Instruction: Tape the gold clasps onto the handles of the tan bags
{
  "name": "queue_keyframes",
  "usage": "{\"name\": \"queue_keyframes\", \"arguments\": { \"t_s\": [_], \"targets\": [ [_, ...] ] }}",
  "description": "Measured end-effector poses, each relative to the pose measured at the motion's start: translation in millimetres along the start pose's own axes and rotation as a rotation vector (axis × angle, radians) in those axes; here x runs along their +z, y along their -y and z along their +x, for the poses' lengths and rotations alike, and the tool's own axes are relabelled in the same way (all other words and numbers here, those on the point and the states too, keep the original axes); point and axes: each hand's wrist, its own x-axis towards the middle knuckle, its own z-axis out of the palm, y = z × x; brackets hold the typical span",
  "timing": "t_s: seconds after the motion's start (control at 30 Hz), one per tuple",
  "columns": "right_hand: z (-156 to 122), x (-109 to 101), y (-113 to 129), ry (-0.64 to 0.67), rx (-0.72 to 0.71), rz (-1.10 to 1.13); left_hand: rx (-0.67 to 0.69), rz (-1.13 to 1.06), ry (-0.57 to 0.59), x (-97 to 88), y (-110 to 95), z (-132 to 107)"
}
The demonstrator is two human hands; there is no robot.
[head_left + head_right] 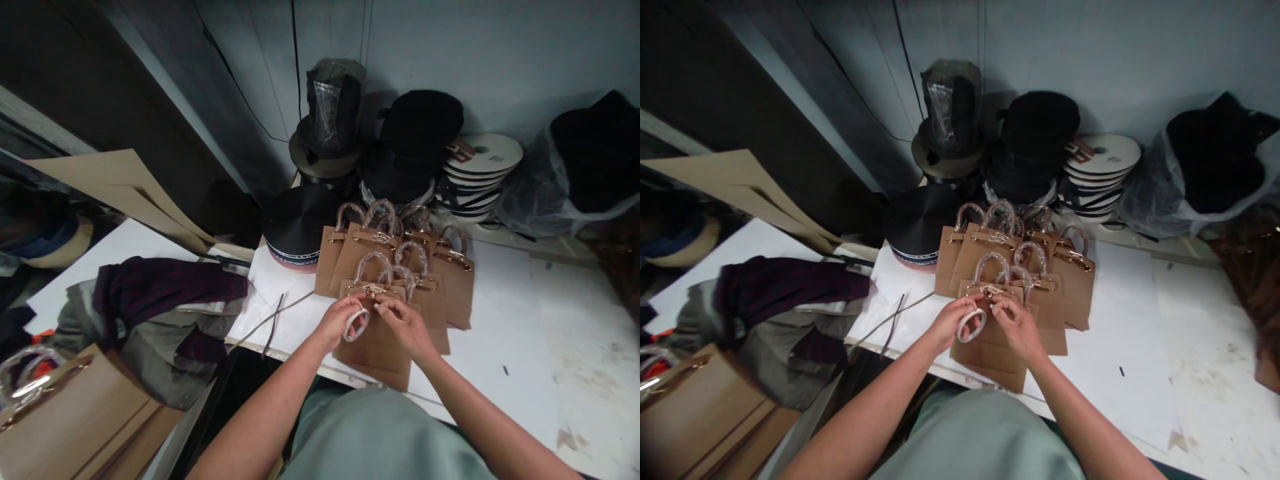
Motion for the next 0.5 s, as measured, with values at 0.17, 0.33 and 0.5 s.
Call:
{"name": "queue_keyframes", "arguments": {
  "t_s": [0.17, 0.33, 0.5],
  "targets": [
    [8, 10, 9, -0.089, 0.04, -0.059, -0.029, -0.089, 0.06, -8.1, -2, 5],
    [17, 19, 12, -0.11, 0.066, -0.135, -0.033, -0.121, 0.072, -12.1, -5, 8],
    [20, 29, 12, -0.17, 0.086, -0.186, -0.028, -0.131, 0.076, -15.1, -5, 10]
  ]
}}
